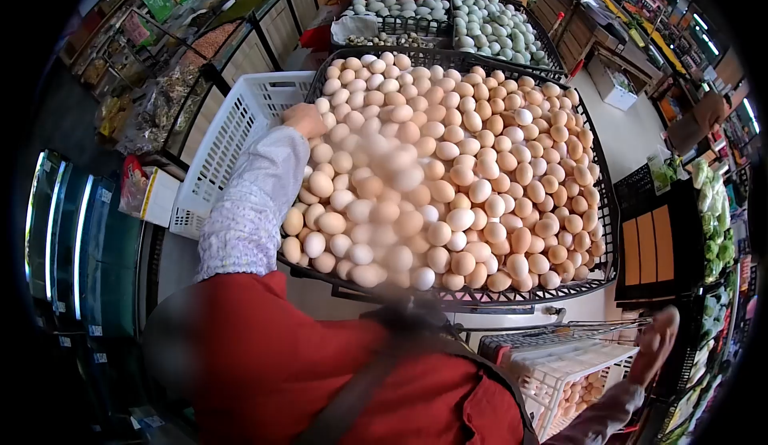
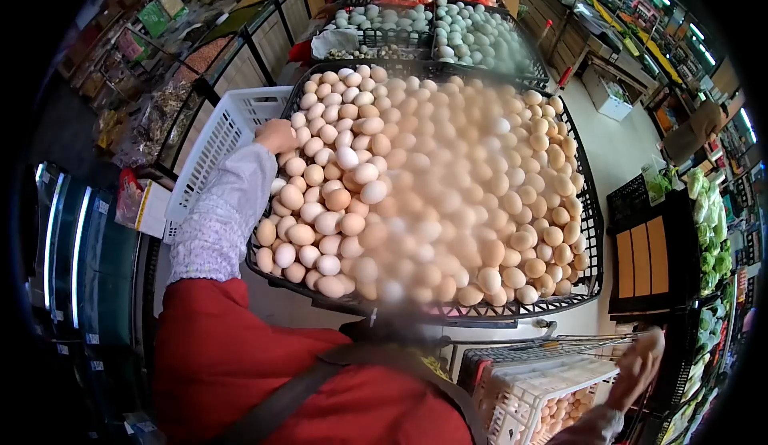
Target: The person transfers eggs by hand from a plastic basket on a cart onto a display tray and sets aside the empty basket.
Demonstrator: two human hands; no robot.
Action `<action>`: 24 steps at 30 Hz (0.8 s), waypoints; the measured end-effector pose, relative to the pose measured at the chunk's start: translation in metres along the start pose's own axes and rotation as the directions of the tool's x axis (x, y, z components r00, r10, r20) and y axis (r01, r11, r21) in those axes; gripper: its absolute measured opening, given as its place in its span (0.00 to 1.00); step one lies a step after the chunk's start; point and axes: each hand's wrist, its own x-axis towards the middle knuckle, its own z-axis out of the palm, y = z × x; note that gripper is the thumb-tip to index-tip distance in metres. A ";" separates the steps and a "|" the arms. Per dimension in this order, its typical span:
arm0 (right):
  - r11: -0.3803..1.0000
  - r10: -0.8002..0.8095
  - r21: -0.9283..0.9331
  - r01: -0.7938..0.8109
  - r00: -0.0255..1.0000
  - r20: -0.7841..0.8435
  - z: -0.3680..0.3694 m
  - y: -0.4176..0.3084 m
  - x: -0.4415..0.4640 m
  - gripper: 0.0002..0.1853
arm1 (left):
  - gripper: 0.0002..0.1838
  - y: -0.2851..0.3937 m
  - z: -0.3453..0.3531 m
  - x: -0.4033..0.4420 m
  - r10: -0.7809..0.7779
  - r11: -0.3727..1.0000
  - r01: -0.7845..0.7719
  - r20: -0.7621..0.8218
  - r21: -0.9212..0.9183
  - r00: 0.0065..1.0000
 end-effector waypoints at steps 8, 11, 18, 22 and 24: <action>0.985 0.088 -0.125 0.117 0.280 0.956 0.349 -0.015 -0.083 0.29 | 0.18 0.002 0.011 0.022 0.110 0.967 -0.106 -0.003 0.232 0.994; 0.899 0.031 -0.036 0.437 0.019 0.999 0.452 -0.025 -0.122 0.26 | 0.18 -0.002 0.009 0.026 0.090 0.974 -0.095 0.036 0.207 0.995; 0.538 -0.194 0.081 0.839 0.030 0.981 0.616 0.051 -0.193 0.14 | 0.23 -0.042 -0.013 0.003 0.135 0.966 -0.125 0.032 -0.225 0.990; 0.128 -0.160 0.086 0.988 -0.065 0.985 0.655 0.082 -0.215 0.13 | 0.09 -0.058 -0.013 -0.037 0.178 0.345 0.236 0.310 -0.909 0.934; 0.046 -0.126 0.072 0.996 -0.065 0.990 0.660 0.083 -0.218 0.13 | 0.10 -0.061 0.000 -0.052 0.231 0.046 0.261 0.265 -0.964 0.936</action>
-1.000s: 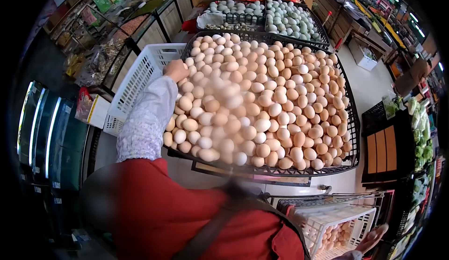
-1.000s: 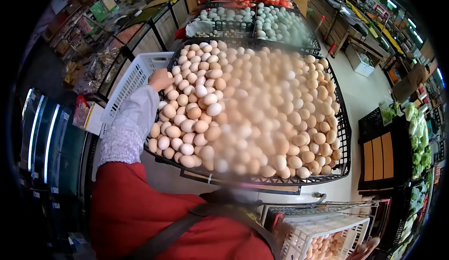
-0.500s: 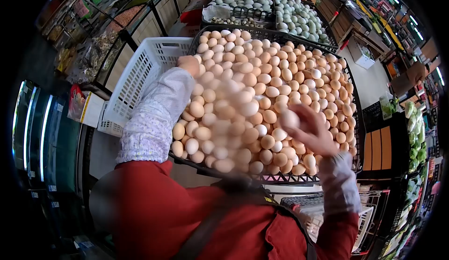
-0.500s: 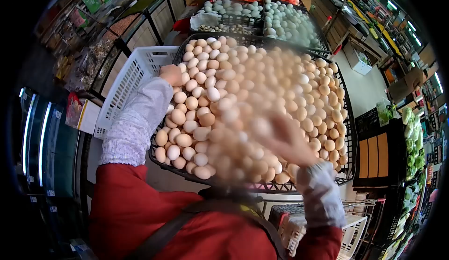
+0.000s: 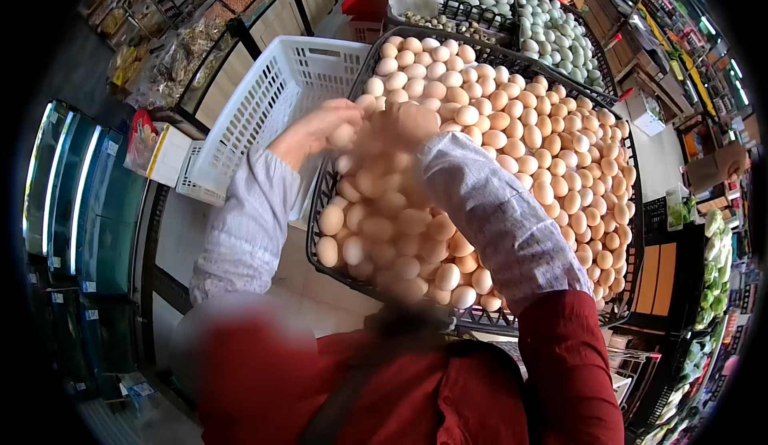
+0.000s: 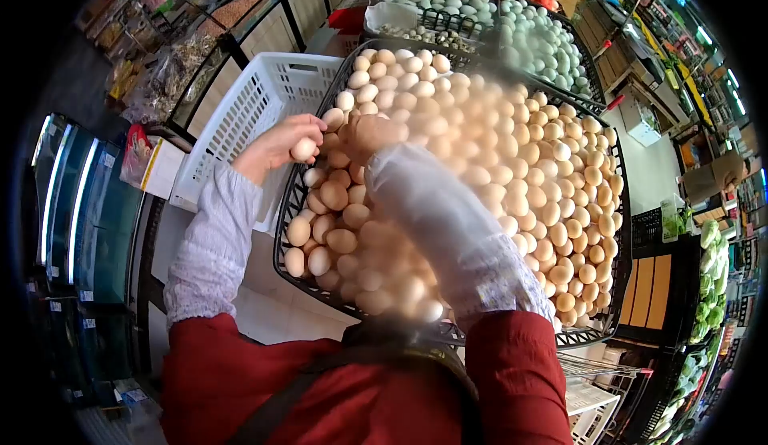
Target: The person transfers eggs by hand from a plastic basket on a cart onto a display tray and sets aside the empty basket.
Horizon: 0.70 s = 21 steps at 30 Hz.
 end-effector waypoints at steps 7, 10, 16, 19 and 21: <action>0.992 0.053 0.105 -0.073 0.981 0.186 0.001 -0.003 0.004 0.21 | 0.13 -0.053 0.028 0.002 0.466 0.785 -0.347 -0.121 0.512 0.876; 0.969 0.039 0.233 -0.087 0.978 0.203 0.006 0.000 -0.004 0.26 | 0.13 -0.063 0.033 0.004 0.676 0.517 -0.400 -0.075 0.757 0.733; 0.882 0.134 0.410 -0.231 0.959 0.251 -0.030 -0.011 -0.033 0.24 | 0.11 -0.069 0.038 0.010 0.761 0.297 -0.329 -0.015 0.896 0.648; 0.826 0.327 0.359 -0.435 0.888 0.322 -0.046 -0.019 -0.044 0.19 | 0.08 -0.071 0.035 0.016 0.782 0.244 -0.382 0.051 0.891 0.621; 0.850 0.334 0.328 -0.412 0.903 0.269 -0.054 -0.017 -0.054 0.17 | 0.07 -0.067 0.035 0.014 0.748 0.210 -0.356 0.085 0.911 0.658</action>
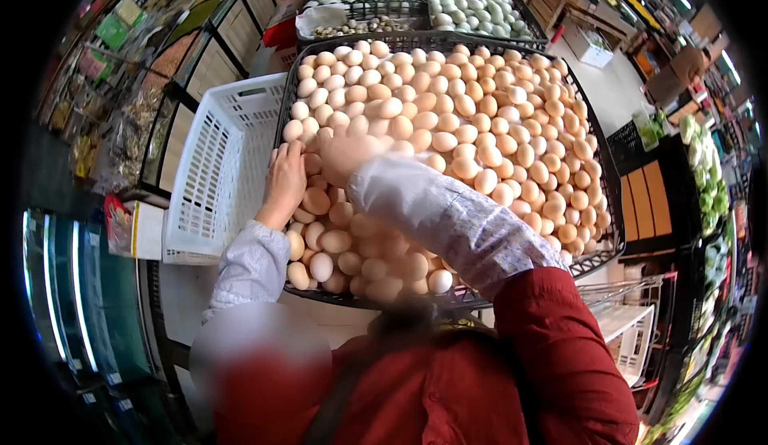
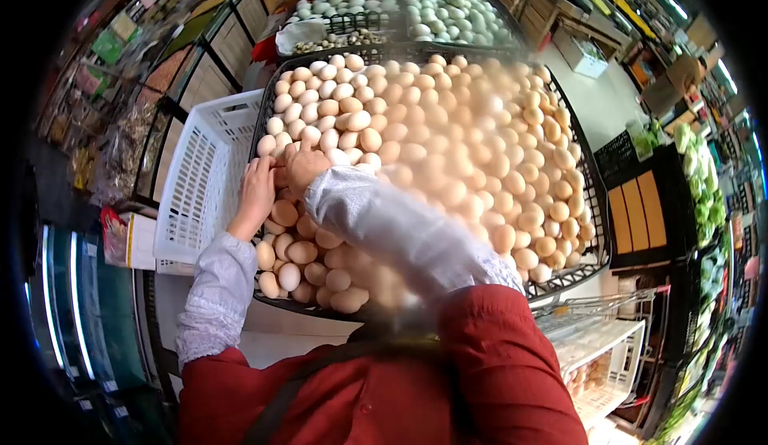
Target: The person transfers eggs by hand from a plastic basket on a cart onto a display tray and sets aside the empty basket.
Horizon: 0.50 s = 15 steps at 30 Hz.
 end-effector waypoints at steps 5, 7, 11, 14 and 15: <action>0.978 -0.198 -0.089 0.191 0.977 -0.075 0.041 0.018 0.025 0.13 | 0.05 0.000 -0.004 -0.001 0.093 0.987 -0.087 -0.038 0.136 0.995; 0.944 -0.325 0.016 0.329 0.937 -0.127 0.042 0.024 0.023 0.11 | 0.06 -0.005 -0.002 -0.001 0.124 0.982 -0.111 -0.078 0.153 0.989; 0.896 -0.411 0.183 0.405 0.911 -0.005 -0.010 0.038 -0.016 0.12 | 0.09 0.000 -0.005 0.002 0.091 0.994 -0.090 -0.006 0.064 0.996; 0.806 -0.437 0.364 0.467 0.884 -0.167 -0.031 0.071 -0.075 0.18 | 0.12 -0.013 -0.007 0.005 -0.010 0.990 0.016 0.041 -0.137 0.999; 0.741 -0.468 0.369 0.561 0.826 -0.314 -0.033 0.088 -0.096 0.20 | 0.14 -0.026 -0.007 0.005 0.062 0.998 -0.062 -0.007 -0.034 0.998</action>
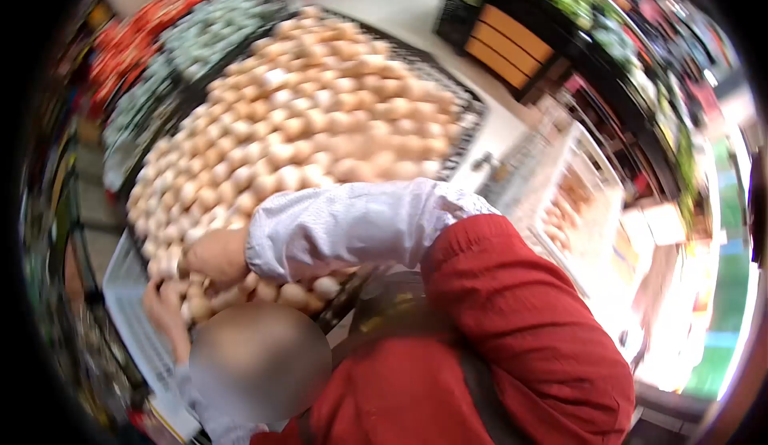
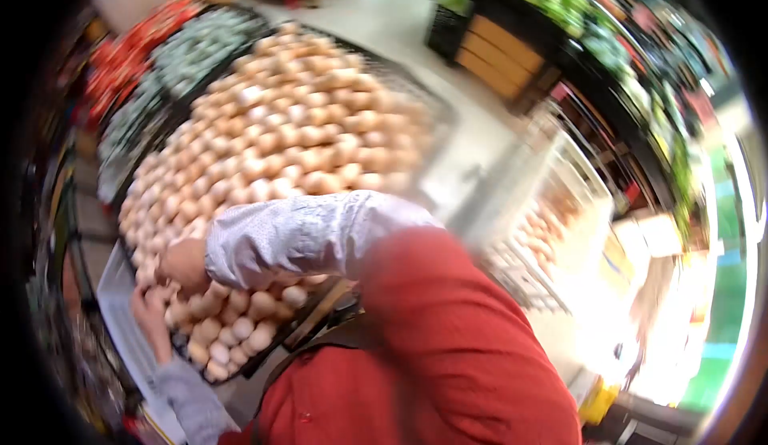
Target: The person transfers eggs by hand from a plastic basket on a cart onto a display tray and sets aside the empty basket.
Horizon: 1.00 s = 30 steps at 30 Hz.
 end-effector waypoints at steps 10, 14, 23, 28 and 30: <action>0.752 0.656 0.472 -0.460 0.452 -0.604 -0.222 -0.069 -0.437 0.16 | 0.13 0.217 0.003 0.047 0.269 0.901 -0.279 -0.076 -0.334 0.960; 0.336 0.647 0.566 -0.753 -0.253 -0.720 -0.247 -0.104 -0.635 0.13 | 0.10 0.333 0.037 0.045 0.475 0.746 -0.352 0.081 -0.565 0.876; -0.297 0.872 0.434 -0.851 -0.427 -0.241 -0.134 -0.047 -0.847 0.18 | 0.05 0.605 0.104 -0.071 0.864 0.471 -0.313 0.360 -0.825 0.352; -0.172 0.906 0.163 -0.972 -0.221 -0.361 -0.110 -0.023 -0.851 0.23 | 0.09 0.694 0.137 -0.154 0.928 0.365 -0.230 0.372 -0.902 0.012; -0.272 0.897 -0.009 -0.962 -0.251 -0.364 -0.107 -0.015 -0.846 0.23 | 0.09 0.711 0.152 -0.179 0.914 0.387 -0.188 0.402 -0.903 -0.050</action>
